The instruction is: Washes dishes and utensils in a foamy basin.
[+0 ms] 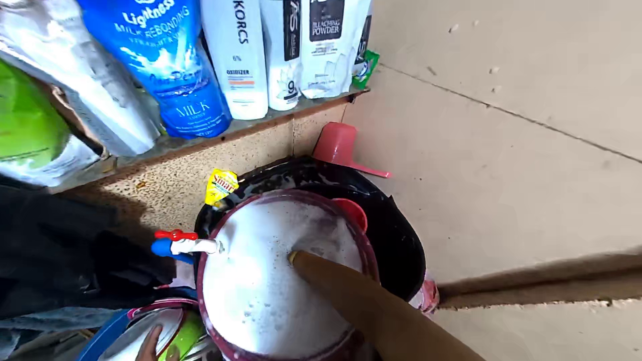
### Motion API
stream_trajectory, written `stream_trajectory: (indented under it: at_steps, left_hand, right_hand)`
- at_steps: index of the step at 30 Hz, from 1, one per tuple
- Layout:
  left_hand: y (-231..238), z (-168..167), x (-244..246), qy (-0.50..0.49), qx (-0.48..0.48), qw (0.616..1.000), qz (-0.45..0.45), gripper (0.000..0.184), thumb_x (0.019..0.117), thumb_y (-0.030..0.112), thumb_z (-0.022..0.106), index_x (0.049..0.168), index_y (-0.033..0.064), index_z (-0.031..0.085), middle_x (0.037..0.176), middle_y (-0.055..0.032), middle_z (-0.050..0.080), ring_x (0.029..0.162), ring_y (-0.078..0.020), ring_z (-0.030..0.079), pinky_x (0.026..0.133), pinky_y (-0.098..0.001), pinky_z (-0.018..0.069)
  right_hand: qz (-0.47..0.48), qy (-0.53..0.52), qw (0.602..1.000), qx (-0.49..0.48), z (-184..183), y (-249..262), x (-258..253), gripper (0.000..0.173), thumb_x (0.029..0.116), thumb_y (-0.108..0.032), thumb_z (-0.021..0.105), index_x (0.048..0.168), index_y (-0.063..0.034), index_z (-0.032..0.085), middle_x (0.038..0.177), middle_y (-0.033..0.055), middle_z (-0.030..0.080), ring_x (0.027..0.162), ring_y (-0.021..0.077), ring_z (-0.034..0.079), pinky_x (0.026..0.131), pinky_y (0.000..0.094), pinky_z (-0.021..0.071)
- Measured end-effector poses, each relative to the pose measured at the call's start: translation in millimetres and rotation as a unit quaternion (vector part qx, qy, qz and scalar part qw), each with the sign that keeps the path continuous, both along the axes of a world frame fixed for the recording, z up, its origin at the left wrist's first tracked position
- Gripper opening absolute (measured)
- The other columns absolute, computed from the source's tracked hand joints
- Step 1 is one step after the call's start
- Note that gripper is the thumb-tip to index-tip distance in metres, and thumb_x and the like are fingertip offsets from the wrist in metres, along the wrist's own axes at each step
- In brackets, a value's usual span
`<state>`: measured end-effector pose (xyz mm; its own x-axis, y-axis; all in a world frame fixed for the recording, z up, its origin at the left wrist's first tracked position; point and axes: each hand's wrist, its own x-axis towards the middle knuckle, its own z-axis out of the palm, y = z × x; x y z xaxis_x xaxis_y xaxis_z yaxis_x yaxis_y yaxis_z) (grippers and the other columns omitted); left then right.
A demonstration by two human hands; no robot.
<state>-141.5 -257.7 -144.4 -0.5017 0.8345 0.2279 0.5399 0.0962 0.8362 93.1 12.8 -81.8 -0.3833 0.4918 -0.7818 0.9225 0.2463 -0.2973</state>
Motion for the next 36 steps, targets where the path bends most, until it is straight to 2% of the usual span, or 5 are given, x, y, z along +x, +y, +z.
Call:
stream_trajectory:
  at_steps: [15,21,25,30,36]
  left_hand:
    - [75.7,55.9,78.2,-0.028,-0.107,0.991,0.069,0.089,0.0892,0.013,0.071,0.159,-0.0079,0.020,0.155,-0.0369,0.032,0.140,-0.0402,0.043,0.113,-0.0473,0.0403]
    - [75.4,57.7,79.5,-0.182,-0.161,0.963,0.116,0.062,0.0953,0.007,0.064,0.148,-0.0070,0.034,0.124,-0.0222,0.058,0.100,-0.0139,0.064,0.085,-0.0317,0.0563]
    - [80.8,53.5,87.0,-0.248,-0.137,0.947,0.154,0.044,0.0995,0.004,0.054,0.140,-0.0052,0.040,0.110,-0.0122,0.058,0.086,-0.0056,0.062,0.077,-0.0261,0.0559]
    - [83.2,52.9,89.3,-0.242,-0.136,0.947,0.158,0.044,0.1005,0.004,0.053,0.140,-0.0058,0.036,0.110,-0.0109,0.056,0.087,-0.0041,0.062,0.077,-0.0243,0.0555]
    - [81.7,51.0,82.9,-0.251,-0.148,0.947,0.138,0.041,0.0994,0.004,0.055,0.137,-0.0042,0.040,0.101,-0.0068,0.060,0.080,-0.0038,0.065,0.073,-0.0254,0.0586]
  right_hand:
    - [0.367,0.122,0.922,0.001,0.6,-31.2,57.0,0.042,0.1064,-0.026,0.053,0.126,0.0097,0.062,0.126,0.0334,0.062,0.120,0.0510,0.058,0.100,0.0689,0.0432]
    - [0.223,0.344,0.880,0.242,5.2,52.9,122.3,0.023,0.1021,-0.014,0.059,0.113,-0.0003,0.073,0.122,0.0200,0.070,0.122,0.0368,0.063,0.111,0.0556,0.0430]
    - [-0.085,0.297,0.882,0.356,12.7,86.5,172.2,0.027,0.1030,-0.021,0.057,0.117,-0.0014,0.071,0.122,0.0197,0.067,0.121,0.0346,0.062,0.107,0.0532,0.0481]
    - [-0.517,0.300,0.794,0.115,-48.3,39.8,206.2,0.046,0.1058,-0.034,0.056,0.131,0.0038,0.056,0.118,0.0282,0.065,0.107,0.0416,0.064,0.091,0.0613,0.0511]
    - [-0.421,0.295,0.856,-0.045,-36.2,-6.5,181.8,0.032,0.1093,-0.015,0.047,0.134,0.0024,0.058,0.127,0.0193,0.064,0.116,0.0245,0.062,0.101,0.0421,0.0484]
